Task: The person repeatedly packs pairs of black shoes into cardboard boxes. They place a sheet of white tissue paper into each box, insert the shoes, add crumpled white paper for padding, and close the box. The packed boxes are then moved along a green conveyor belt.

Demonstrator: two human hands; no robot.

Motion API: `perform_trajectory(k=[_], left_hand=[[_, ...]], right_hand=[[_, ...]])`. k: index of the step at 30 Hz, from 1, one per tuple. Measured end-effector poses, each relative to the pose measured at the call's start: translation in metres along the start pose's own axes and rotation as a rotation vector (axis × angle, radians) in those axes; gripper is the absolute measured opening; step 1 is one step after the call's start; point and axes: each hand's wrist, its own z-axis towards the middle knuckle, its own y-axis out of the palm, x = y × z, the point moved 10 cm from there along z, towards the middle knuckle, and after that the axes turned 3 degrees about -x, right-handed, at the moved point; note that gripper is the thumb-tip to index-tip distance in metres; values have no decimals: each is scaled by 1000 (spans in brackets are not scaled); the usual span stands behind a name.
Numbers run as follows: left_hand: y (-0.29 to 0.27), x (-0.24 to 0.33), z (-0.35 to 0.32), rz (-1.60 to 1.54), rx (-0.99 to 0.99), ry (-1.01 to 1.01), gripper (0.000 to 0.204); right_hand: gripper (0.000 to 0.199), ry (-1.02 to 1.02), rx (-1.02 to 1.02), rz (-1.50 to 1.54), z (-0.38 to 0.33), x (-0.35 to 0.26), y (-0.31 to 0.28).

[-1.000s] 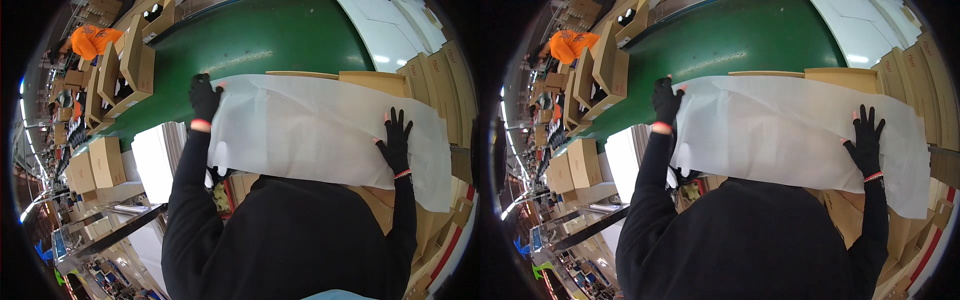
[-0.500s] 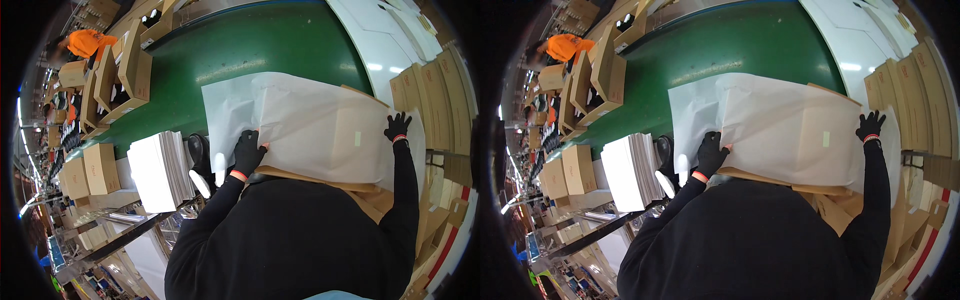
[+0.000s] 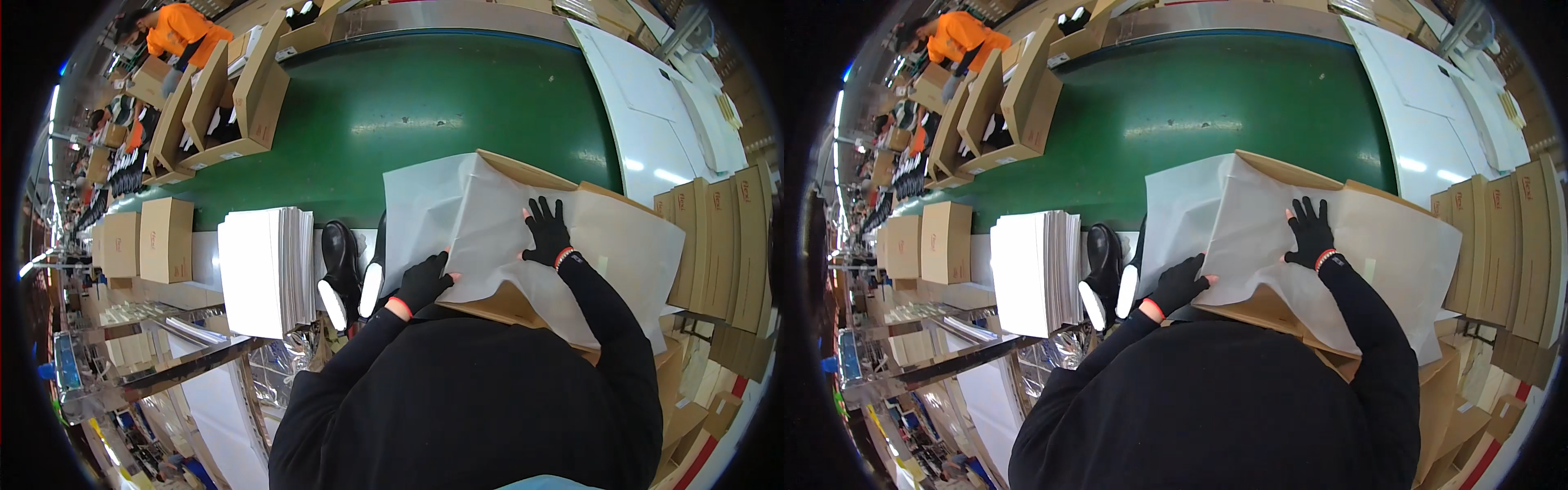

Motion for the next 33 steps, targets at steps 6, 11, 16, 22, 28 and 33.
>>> perform_trajectory(k=[6,11,16,22,28,33], left_hand=[[17,10,29,-52,-17,148,83],[27,13,15,-278,-219,31,89],[30,14,15,-292,-173,70,87],[49,16,12,-213,-254,48,87],[62,27,12,-226,-255,70,86],[63,11,3,-339,-119,43,86]], right_hand=[[111,195,-237,-117,23,32,53],[111,234,-55,-84,7,29,52],[73,225,-97,40,-10,29,72],[55,228,442,571,46,34,-37],[54,351,454,429,113,52,-42],[38,237,319,620,114,33,-63]])
